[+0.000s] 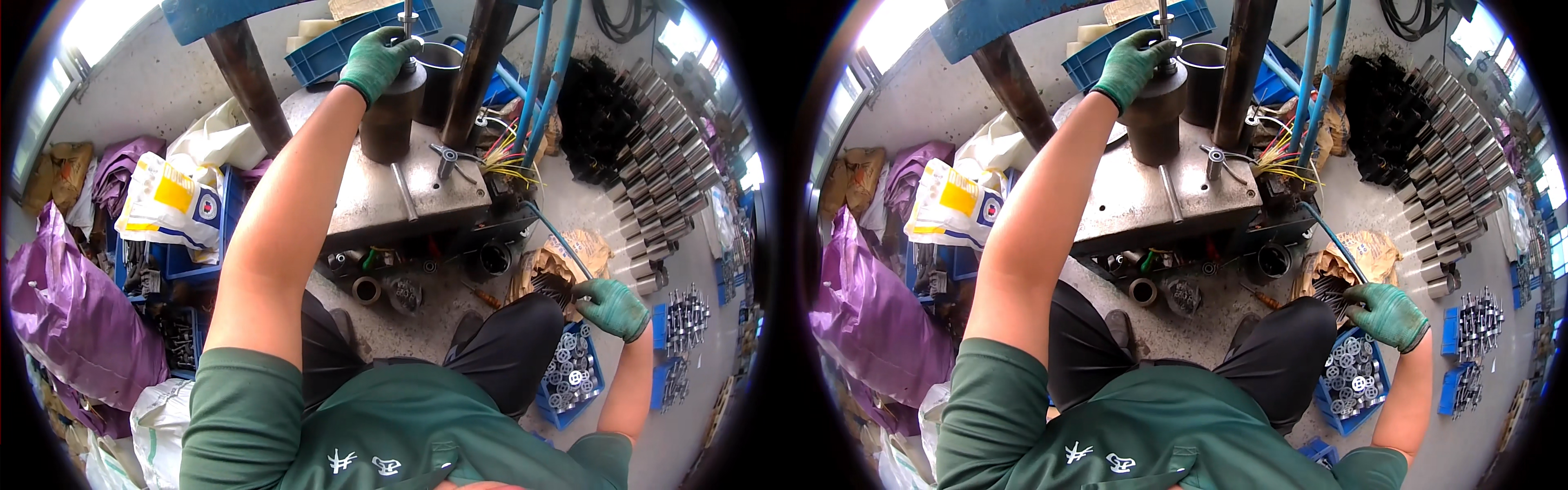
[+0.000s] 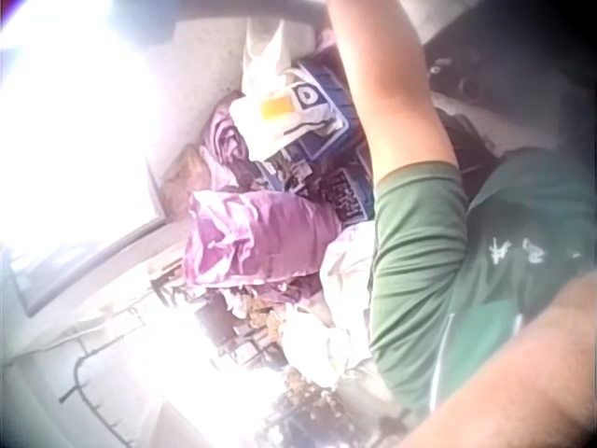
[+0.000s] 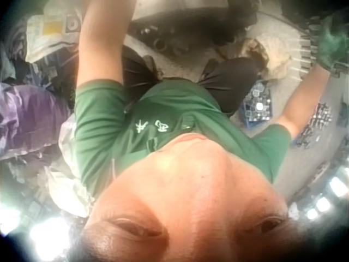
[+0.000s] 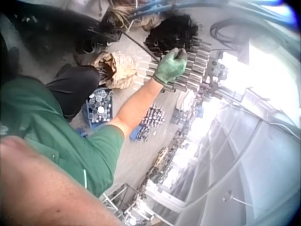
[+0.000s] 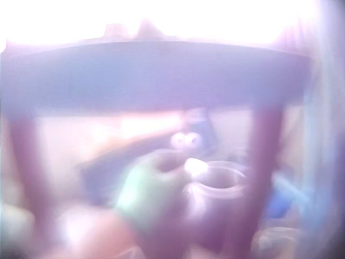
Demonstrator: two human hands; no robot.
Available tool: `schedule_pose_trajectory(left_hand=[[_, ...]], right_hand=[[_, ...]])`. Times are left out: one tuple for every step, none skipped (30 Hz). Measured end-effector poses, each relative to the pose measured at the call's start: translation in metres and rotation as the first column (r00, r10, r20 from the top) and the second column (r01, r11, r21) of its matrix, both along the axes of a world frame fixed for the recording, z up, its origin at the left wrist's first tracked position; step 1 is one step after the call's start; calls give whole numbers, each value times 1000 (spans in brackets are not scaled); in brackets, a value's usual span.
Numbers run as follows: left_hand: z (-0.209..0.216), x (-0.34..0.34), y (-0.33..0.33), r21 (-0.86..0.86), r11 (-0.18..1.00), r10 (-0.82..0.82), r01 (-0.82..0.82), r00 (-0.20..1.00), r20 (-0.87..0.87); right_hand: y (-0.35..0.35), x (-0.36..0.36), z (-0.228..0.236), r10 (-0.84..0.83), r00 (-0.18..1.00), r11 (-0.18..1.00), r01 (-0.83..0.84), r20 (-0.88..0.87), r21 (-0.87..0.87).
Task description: The person assembles metal components by placing round metal rings and shafts into a press machine, operating the press with a lever, and then sorting the finished parts into blue bins.
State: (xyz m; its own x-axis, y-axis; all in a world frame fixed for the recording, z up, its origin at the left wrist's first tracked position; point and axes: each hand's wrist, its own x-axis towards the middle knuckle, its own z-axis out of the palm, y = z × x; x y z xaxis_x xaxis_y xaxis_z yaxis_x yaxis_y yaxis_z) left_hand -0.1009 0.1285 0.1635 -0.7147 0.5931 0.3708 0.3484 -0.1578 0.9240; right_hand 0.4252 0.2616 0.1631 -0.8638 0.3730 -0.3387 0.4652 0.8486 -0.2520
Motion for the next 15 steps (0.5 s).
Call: schedule_pose_trajectory(left_hand=[[4, 4, -3, -10, 1000, 5, -5, 1000, 1], [8, 8, -6, -19, 1000, 11, -11, 1000, 1], [9, 8, -8, -15, 1000, 12, -12, 1000, -9], [9, 8, -10, -20, 1000, 20, -21, 999, -25], [9, 8, -12, -27, 999, 29, -30, 999, -40], [9, 8, -12, -38, 998, 41, -44, 997, -62], [9, 8, -12, -41, 998, 49, -53, 996, -79], [10, 8, -12, -44, 997, 57, -62, 994, -96], [10, 11, -10, -40, 997, 57, -62, 993, -107], [9, 10, -11, -42, 997, 64, -69, 991, -122], [9, 8, -14, -46, 995, 77, -84, 987, -140], [9, 7, -11, -49, 995, 77, -86, 985, -154], [9, 6, -13, -56, 995, 79, -87, 986, -145], [9, 7, -13, -61, 995, 75, -84, 988, -133], [11, 11, -12, -61, 996, 57, -62, 994, -89]], right_hand=[[1, 0, 3, -67, 995, 998, 67, -78, -5], [3, 0, 6, -131, 979, 991, 130, -159, -16], [4, 0, 9, -188, 952, 982, 185, -241, -35], [8, 2, 9, -253, 912, 967, 252, -323, -47], [13, 4, 5, -280, 865, 955, 294, -416, -30], [18, 5, 3, -293, 809, 941, 337, -510, -7], [25, 2, 5, -270, 748, 929, 368, -607, 39], [29, -3, 9, -189, 674, 921, 374, -714, 109], [35, -15, 14, -48, 606, 907, 359, -794, 219], [39, -32, 23, 110, 546, 875, 344, -831, 342], [51, -48, 29, 206, 489, 842, 353, -848, 408], [65, -57, 36, 229, 455, 817, 391, -861, 424], [86, -66, 37, 128, 425, 847, 422, -896, 321], [103, -74, 42, 110, 429, 838, 445, -897, 316], [118, -80, 46, 89, 437, 825, 472, -895, 312]])
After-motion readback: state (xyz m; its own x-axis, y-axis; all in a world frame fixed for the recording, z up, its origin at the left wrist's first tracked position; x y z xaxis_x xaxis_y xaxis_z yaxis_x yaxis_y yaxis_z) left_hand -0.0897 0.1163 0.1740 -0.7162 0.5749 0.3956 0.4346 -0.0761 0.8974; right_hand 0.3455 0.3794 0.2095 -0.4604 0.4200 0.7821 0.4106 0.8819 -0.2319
